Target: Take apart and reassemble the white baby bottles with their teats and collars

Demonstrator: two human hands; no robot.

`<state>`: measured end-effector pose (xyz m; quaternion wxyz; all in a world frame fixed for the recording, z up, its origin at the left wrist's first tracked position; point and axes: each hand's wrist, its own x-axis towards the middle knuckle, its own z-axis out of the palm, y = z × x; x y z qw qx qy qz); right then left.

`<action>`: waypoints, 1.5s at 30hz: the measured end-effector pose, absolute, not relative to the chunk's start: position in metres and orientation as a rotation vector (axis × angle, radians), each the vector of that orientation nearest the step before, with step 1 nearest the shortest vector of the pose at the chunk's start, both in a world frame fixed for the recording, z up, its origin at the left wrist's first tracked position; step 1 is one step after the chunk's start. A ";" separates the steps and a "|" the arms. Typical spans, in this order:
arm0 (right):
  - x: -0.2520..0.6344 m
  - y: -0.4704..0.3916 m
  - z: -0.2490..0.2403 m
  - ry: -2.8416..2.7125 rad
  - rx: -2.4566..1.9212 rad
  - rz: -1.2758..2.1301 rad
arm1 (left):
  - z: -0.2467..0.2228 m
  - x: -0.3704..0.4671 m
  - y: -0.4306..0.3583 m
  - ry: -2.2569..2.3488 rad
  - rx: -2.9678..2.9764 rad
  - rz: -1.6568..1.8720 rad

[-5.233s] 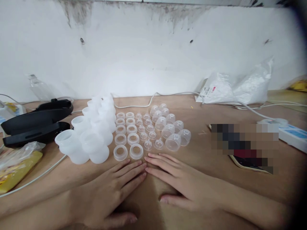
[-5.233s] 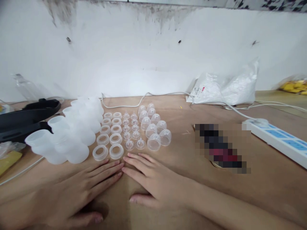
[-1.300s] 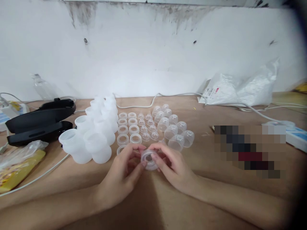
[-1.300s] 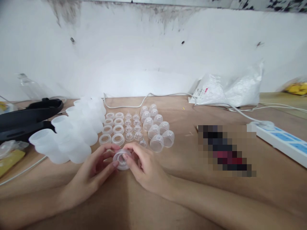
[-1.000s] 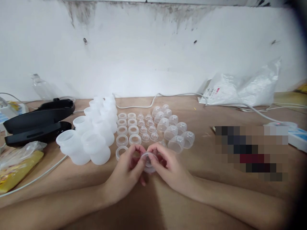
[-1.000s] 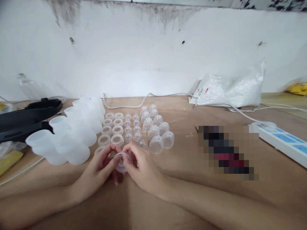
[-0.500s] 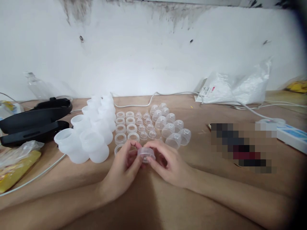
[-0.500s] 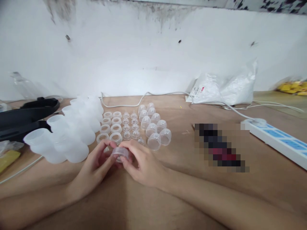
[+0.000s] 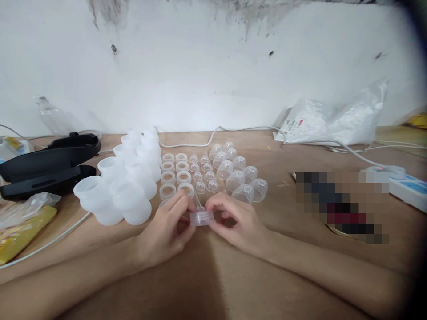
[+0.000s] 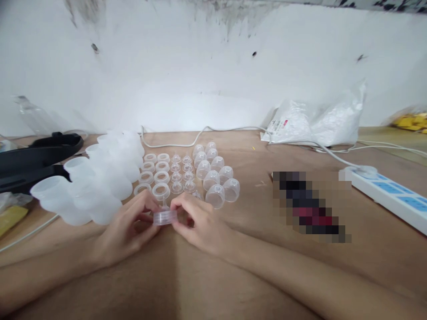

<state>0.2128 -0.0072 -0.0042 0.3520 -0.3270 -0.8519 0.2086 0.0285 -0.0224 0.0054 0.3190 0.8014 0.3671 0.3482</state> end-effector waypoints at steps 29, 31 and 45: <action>0.200 -0.015 -0.003 -1.717 -1.003 1.253 | 0.018 0.046 -0.022 1.005 1.309 0.872; 0.200 -0.015 -0.003 -1.734 -1.024 1.215 | 0.015 0.046 -0.024 0.970 1.345 0.901; 0.197 -0.012 -0.004 -1.938 -1.067 0.923 | 0.008 0.047 -0.017 1.019 1.465 0.961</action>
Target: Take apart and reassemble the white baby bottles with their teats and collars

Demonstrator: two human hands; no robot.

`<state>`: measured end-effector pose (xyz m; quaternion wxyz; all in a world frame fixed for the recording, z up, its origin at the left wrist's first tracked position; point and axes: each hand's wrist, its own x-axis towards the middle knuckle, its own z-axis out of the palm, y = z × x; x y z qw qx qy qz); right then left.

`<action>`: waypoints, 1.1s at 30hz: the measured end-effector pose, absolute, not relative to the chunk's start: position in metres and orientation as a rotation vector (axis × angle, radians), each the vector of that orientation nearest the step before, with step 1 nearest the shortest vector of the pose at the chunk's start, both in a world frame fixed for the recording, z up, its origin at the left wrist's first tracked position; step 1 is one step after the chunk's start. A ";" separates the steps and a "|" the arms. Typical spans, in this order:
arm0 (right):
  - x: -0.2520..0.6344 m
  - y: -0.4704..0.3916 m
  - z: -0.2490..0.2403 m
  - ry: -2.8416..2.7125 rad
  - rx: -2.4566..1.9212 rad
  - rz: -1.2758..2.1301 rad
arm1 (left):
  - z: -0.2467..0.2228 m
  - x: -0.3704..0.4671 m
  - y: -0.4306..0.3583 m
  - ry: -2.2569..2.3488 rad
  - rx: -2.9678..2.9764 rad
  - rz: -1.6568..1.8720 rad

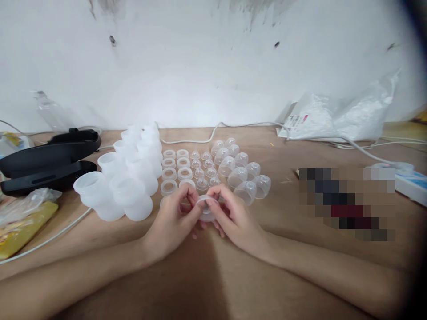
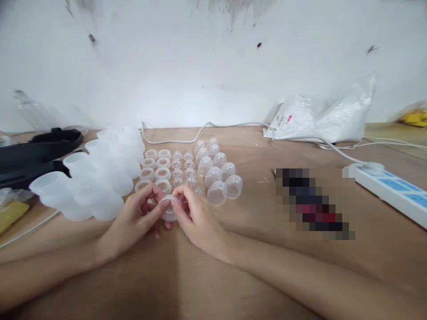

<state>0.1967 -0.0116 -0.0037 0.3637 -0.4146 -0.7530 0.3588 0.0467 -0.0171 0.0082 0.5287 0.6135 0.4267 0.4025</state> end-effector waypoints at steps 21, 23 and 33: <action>0.203 -0.012 -0.006 -1.956 -0.907 1.033 | 0.013 0.028 -0.011 0.993 1.663 0.795; 0.204 -0.012 -0.006 -1.976 -0.894 1.010 | 0.013 0.026 -0.010 1.049 1.752 0.785; 0.203 -0.009 -0.008 -1.965 -0.947 0.987 | 0.016 0.029 -0.011 1.183 1.931 0.776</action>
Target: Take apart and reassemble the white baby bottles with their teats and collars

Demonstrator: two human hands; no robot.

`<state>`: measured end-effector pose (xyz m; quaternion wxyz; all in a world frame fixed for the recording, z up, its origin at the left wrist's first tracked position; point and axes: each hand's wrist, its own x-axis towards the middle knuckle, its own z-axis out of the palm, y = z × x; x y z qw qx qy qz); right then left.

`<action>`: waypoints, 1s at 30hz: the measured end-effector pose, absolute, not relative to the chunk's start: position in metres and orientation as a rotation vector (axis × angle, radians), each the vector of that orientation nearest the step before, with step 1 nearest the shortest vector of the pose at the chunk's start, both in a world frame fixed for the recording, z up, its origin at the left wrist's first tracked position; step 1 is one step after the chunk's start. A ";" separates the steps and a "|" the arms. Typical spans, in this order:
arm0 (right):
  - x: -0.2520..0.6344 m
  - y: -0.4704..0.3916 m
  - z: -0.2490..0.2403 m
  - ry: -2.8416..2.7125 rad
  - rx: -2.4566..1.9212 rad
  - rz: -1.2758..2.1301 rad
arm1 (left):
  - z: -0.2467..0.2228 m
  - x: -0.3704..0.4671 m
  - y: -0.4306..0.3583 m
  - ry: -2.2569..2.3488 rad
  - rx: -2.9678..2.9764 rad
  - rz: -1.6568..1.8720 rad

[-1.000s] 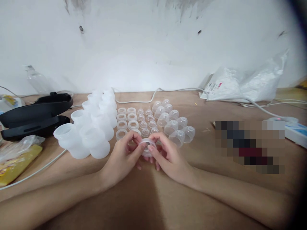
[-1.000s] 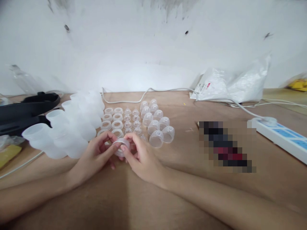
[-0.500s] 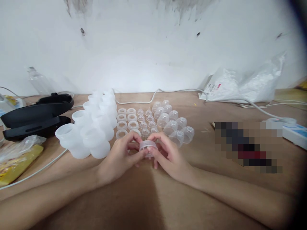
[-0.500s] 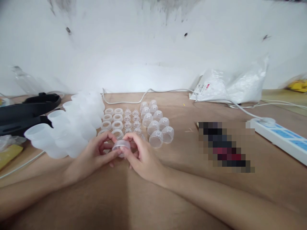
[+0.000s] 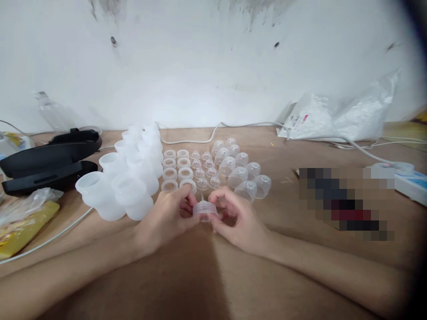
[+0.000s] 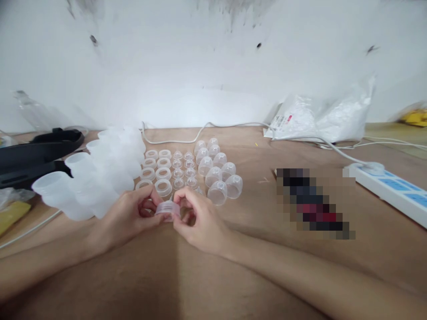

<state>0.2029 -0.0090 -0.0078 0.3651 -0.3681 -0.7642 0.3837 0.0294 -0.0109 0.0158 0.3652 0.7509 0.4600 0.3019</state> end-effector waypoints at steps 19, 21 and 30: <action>0.201 -0.012 -0.007 -1.954 -1.058 0.885 | 0.020 0.032 -0.008 1.233 2.160 0.717; 0.200 -0.011 -0.006 -1.942 -1.081 0.875 | 0.019 0.034 -0.008 1.236 2.143 0.719; 0.198 -0.007 -0.008 -1.744 -1.072 1.117 | 0.007 0.037 -0.002 1.108 1.700 0.857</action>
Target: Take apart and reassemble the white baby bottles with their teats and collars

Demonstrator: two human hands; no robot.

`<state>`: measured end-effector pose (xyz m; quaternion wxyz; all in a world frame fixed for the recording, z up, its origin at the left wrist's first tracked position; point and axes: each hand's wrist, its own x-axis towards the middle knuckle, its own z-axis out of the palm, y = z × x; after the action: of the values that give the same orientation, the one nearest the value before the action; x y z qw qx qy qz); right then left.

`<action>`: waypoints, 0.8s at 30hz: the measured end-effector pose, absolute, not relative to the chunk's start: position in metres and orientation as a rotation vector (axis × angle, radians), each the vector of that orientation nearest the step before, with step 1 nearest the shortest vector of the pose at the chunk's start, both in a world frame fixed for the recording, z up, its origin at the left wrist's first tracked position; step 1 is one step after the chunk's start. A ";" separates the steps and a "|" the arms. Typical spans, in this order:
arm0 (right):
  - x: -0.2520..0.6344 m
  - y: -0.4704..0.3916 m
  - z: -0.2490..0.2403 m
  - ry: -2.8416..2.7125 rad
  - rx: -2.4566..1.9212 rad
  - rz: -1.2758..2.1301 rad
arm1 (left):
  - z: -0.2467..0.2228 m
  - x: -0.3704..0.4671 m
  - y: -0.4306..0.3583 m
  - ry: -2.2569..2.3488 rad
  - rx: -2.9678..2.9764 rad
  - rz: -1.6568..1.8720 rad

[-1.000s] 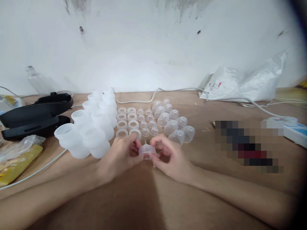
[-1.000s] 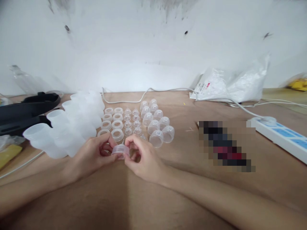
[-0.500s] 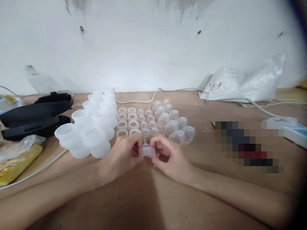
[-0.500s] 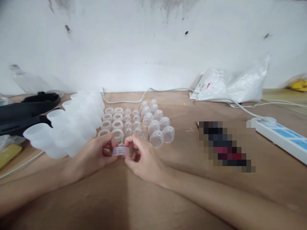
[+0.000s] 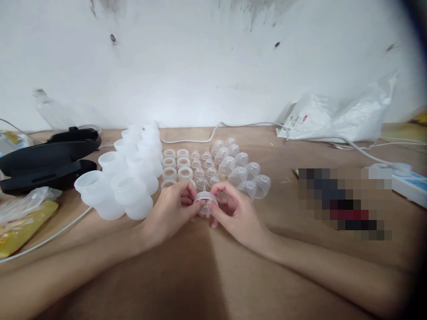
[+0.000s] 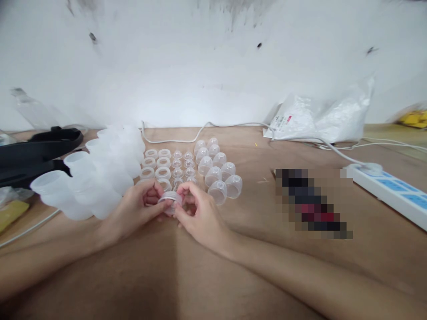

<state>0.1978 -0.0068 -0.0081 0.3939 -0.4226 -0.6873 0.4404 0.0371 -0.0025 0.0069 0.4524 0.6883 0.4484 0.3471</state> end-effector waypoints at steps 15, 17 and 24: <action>0.202 -0.012 -0.004 -1.880 -1.059 0.963 | 0.019 0.037 -0.012 1.205 2.269 0.767; 0.201 -0.011 -0.003 -1.803 -1.006 1.114 | 0.020 0.033 -0.011 1.238 2.370 0.765; 0.200 -0.005 -0.006 -1.418 -0.568 1.810 | 0.026 0.027 -0.014 1.223 2.986 0.833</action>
<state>0.2002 -0.0048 -0.0058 0.3770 -0.2221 -0.5545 0.7078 0.0273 -0.0137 0.0264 -0.0952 0.8919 0.3654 0.2488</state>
